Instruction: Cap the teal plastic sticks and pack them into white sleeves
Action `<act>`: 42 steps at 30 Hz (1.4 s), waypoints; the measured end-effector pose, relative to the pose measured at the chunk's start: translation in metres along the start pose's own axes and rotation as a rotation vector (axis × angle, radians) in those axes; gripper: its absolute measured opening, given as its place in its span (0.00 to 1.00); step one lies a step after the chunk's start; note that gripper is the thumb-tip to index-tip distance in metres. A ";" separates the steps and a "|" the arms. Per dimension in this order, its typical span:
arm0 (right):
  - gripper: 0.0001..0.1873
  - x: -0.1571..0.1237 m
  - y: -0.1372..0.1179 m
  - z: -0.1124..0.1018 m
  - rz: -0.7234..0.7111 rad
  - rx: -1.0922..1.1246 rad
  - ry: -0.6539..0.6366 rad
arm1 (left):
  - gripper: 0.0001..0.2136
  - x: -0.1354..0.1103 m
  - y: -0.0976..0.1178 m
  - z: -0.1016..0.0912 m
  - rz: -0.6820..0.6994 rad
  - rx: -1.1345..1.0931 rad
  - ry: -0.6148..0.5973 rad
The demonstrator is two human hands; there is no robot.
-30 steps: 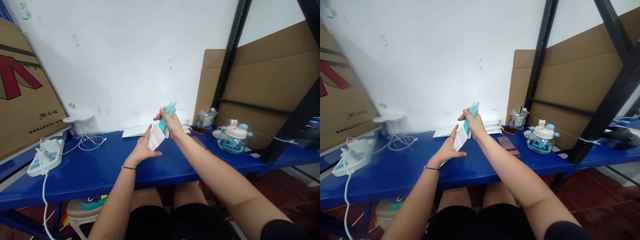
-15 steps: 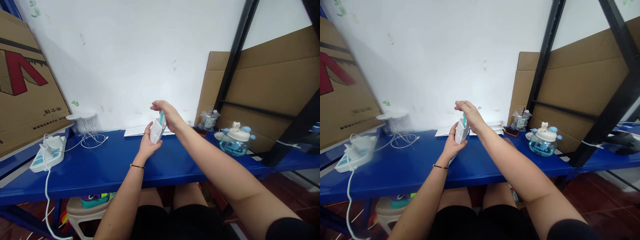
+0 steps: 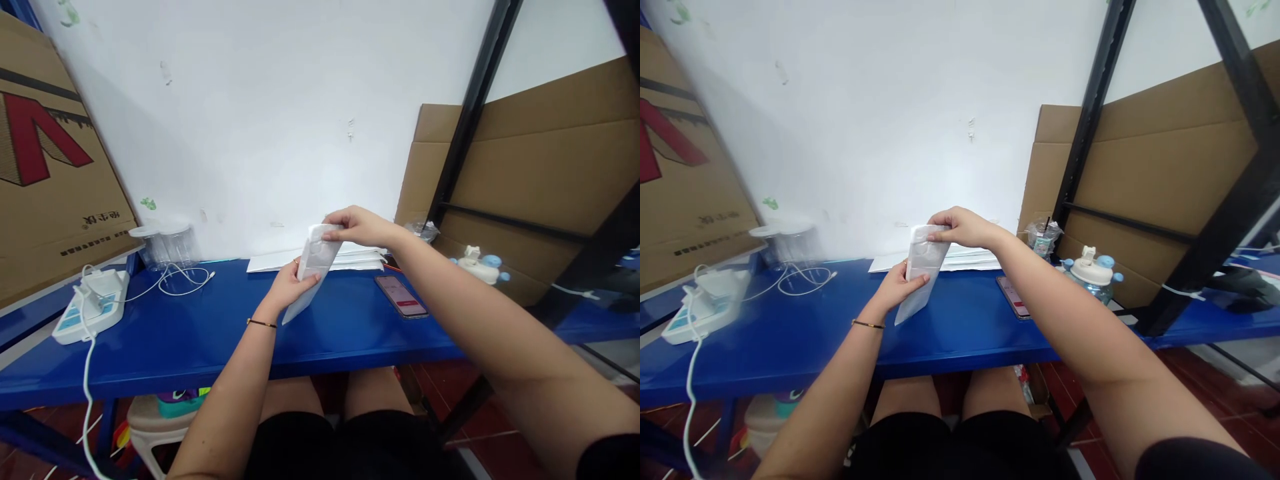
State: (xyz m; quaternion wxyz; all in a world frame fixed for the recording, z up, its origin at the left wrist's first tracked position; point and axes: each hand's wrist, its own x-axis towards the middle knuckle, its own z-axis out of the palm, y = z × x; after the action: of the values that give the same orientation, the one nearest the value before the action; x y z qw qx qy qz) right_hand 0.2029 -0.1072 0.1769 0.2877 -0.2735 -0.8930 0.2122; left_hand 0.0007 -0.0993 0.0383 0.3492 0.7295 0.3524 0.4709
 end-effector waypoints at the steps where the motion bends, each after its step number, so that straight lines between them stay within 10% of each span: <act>1: 0.14 0.000 0.002 0.001 -0.004 -0.027 0.080 | 0.21 0.002 -0.001 0.001 -0.009 -0.010 0.045; 5: 0.21 -0.003 0.004 0.009 -0.061 -0.235 0.393 | 0.20 0.010 -0.004 0.005 0.012 -0.098 0.174; 13: 0.15 0.008 0.034 -0.009 0.117 -0.076 0.304 | 0.19 0.053 0.009 -0.014 0.198 0.090 0.120; 17: 0.12 0.013 0.096 -0.045 0.304 0.247 0.528 | 0.22 0.081 -0.029 -0.051 0.163 0.328 0.315; 20: 0.10 0.010 0.157 -0.054 0.504 0.366 0.696 | 0.30 0.091 -0.076 -0.078 -0.012 0.597 0.207; 25: 0.11 -0.002 0.235 -0.028 0.942 0.014 0.744 | 0.41 0.099 -0.135 -0.095 -0.115 0.872 -0.130; 33: 0.22 -0.010 0.229 -0.026 0.833 -0.648 0.622 | 0.22 0.111 -0.141 -0.094 -0.149 1.120 -0.153; 36: 0.20 -0.007 0.201 -0.005 0.686 -0.363 0.630 | 0.21 0.109 -0.126 -0.091 -0.146 1.223 -0.040; 42: 0.26 0.005 0.158 0.076 0.719 0.950 0.560 | 0.19 0.081 -0.081 -0.066 0.044 1.230 0.062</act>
State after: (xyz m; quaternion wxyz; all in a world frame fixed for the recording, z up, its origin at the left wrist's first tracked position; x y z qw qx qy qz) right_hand 0.2092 -0.0004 0.0373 0.5097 -0.4428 -0.4465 0.5872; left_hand -0.0505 0.0213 0.0263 -0.1558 0.7903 0.5544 0.2094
